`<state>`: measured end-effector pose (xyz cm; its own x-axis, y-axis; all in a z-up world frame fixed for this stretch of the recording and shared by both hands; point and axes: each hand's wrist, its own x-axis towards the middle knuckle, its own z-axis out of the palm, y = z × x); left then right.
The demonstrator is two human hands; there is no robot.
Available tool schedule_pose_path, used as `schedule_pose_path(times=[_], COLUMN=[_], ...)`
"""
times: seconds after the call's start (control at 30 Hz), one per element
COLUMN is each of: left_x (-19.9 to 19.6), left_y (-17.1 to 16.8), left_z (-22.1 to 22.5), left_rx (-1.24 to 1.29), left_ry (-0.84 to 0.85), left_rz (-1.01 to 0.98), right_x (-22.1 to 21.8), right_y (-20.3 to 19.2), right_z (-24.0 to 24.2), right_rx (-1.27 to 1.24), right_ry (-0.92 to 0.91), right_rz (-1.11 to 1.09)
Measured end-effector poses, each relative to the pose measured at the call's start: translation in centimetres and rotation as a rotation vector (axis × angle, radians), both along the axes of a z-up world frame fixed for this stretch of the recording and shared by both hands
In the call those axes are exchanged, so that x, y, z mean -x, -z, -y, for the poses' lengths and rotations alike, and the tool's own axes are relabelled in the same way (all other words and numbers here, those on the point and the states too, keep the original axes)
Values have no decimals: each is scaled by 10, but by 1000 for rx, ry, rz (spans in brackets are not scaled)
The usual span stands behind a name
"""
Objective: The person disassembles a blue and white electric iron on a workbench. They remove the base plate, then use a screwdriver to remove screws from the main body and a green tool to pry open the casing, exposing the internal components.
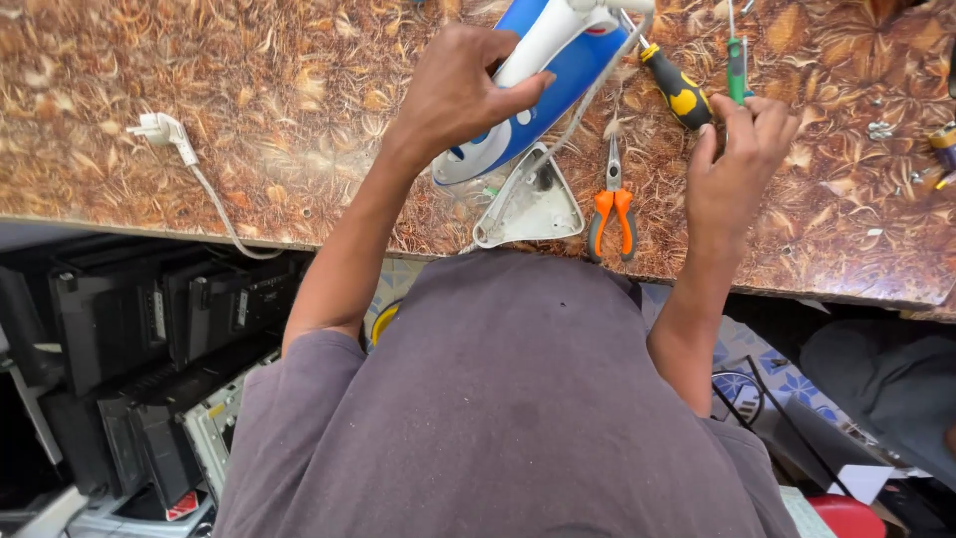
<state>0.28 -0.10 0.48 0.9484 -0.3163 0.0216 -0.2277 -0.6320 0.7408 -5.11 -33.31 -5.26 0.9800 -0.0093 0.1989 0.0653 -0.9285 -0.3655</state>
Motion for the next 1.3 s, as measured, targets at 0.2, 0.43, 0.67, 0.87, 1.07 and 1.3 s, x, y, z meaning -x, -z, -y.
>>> schedule_pose_path(times=[0.2, 0.43, 0.67, 0.87, 1.07, 1.3], left_x=[-8, 7, 24, 38, 40, 34], left_y=[-27, -68, -66, -74, -77, -60], left_z=[-17, -20, -17, -11, -7, -11], left_rx=[173, 180, 247, 139, 38, -392], left_ry=[249, 431, 576, 552, 538, 557], left_rz=[14, 84, 298, 339, 364, 494], right_x=[7, 10, 22, 47, 43, 34], right_y=[-1, -17, -67, -76, -88, -92], right_z=[-2, -9, -26, -25, -28, -43], right_rx=[-7, -11, -430, -832, -847, -572], right_ry=[6, 7, -49, -109, -383, -418], right_rz=[-11, -30, 237, 183, 41, -224])
